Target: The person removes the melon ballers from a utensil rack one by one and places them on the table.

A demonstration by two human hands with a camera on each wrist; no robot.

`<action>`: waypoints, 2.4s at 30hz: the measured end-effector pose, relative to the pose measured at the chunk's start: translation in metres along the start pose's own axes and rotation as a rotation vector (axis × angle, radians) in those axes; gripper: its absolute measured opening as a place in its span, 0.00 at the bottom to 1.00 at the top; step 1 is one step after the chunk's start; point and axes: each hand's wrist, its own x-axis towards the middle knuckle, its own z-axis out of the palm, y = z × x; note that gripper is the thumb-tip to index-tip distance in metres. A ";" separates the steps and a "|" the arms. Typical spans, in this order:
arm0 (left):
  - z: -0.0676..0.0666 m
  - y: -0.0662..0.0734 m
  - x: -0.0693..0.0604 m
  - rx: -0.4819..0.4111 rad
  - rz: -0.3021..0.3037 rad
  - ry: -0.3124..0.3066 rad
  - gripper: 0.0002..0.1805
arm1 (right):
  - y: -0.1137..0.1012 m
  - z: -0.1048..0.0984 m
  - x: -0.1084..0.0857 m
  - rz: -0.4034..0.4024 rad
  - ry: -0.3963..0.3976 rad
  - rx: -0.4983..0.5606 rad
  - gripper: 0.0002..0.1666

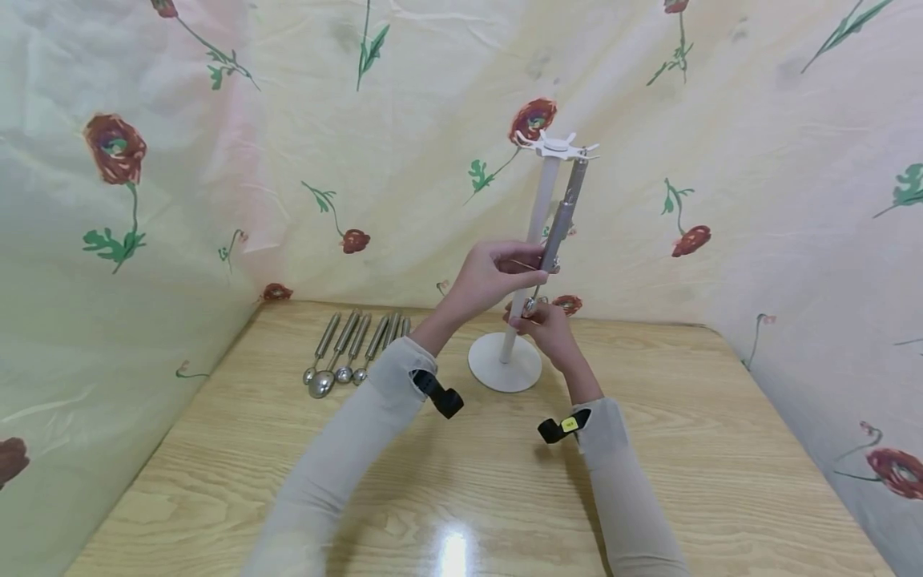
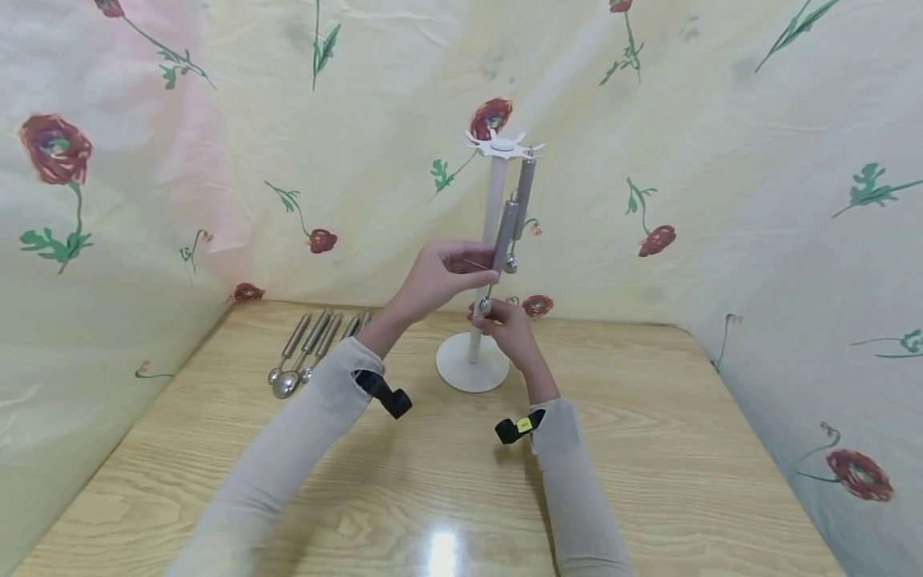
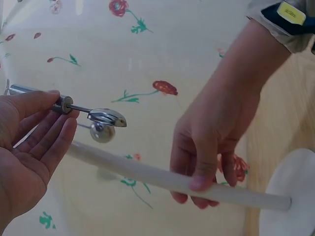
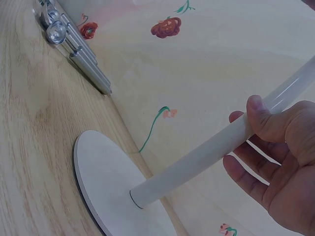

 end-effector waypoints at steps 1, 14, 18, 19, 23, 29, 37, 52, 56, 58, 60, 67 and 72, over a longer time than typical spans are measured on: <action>-0.002 -0.002 -0.002 0.005 0.001 0.000 0.21 | 0.000 0.000 0.000 -0.006 -0.002 -0.002 0.14; -0.026 -0.029 -0.025 0.094 -0.041 0.077 0.19 | 0.000 0.000 0.000 0.014 -0.003 0.003 0.16; -0.034 -0.039 -0.030 0.095 -0.044 0.102 0.19 | 0.000 0.000 0.000 0.025 -0.006 0.015 0.17; -0.036 -0.041 -0.032 0.093 -0.048 0.107 0.19 | 0.000 0.000 0.000 0.025 -0.007 0.018 0.17; -0.043 -0.047 -0.038 0.070 -0.089 0.131 0.19 | 0.001 0.000 0.001 0.023 -0.011 0.017 0.18; -0.054 -0.058 -0.049 0.065 -0.150 0.164 0.20 | 0.002 0.001 0.002 0.026 -0.008 0.007 0.18; -0.070 -0.076 -0.064 0.052 -0.243 0.195 0.22 | 0.001 0.001 0.001 0.020 0.000 -0.001 0.15; -0.087 -0.110 -0.092 0.087 -0.375 0.189 0.22 | 0.000 0.001 0.001 0.001 0.004 0.017 0.15; -0.089 -0.121 -0.097 0.121 -0.404 0.196 0.21 | 0.000 0.002 0.000 -0.001 -0.002 0.017 0.15; -0.090 -0.125 -0.101 0.145 -0.422 0.196 0.21 | 0.000 0.002 0.001 0.001 -0.004 0.023 0.16; -0.090 -0.128 -0.105 0.159 -0.440 0.197 0.21 | 0.000 0.002 0.001 0.007 -0.006 0.027 0.16; -0.091 -0.135 -0.114 0.181 -0.478 0.187 0.22 | 0.000 0.002 0.001 0.021 -0.005 0.024 0.15; -0.091 -0.140 -0.115 0.173 -0.499 0.196 0.22 | -0.001 0.002 0.000 0.022 0.004 0.019 0.16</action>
